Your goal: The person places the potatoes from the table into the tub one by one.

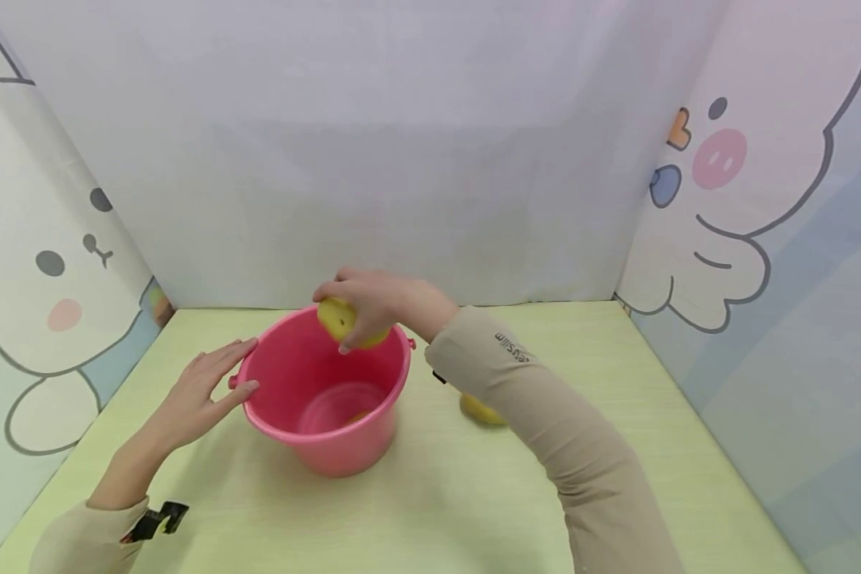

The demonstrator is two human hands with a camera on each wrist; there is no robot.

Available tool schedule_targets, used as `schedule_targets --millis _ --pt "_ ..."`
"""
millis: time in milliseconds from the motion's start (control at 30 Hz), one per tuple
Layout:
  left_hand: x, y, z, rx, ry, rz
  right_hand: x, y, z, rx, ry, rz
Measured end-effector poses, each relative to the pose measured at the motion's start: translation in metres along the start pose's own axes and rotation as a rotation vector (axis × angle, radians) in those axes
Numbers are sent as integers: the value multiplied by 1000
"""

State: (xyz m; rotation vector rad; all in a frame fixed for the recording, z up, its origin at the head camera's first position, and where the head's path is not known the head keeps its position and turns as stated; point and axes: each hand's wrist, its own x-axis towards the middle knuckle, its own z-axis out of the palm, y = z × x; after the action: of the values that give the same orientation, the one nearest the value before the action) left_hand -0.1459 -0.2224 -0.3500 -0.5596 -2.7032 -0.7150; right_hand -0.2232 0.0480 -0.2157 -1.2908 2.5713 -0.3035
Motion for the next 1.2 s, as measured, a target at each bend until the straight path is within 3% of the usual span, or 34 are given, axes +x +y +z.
schedule_targets --millis 1200 --pt "0 1 -1 -14 -24 -22 51 -17 14 135 -117 304"
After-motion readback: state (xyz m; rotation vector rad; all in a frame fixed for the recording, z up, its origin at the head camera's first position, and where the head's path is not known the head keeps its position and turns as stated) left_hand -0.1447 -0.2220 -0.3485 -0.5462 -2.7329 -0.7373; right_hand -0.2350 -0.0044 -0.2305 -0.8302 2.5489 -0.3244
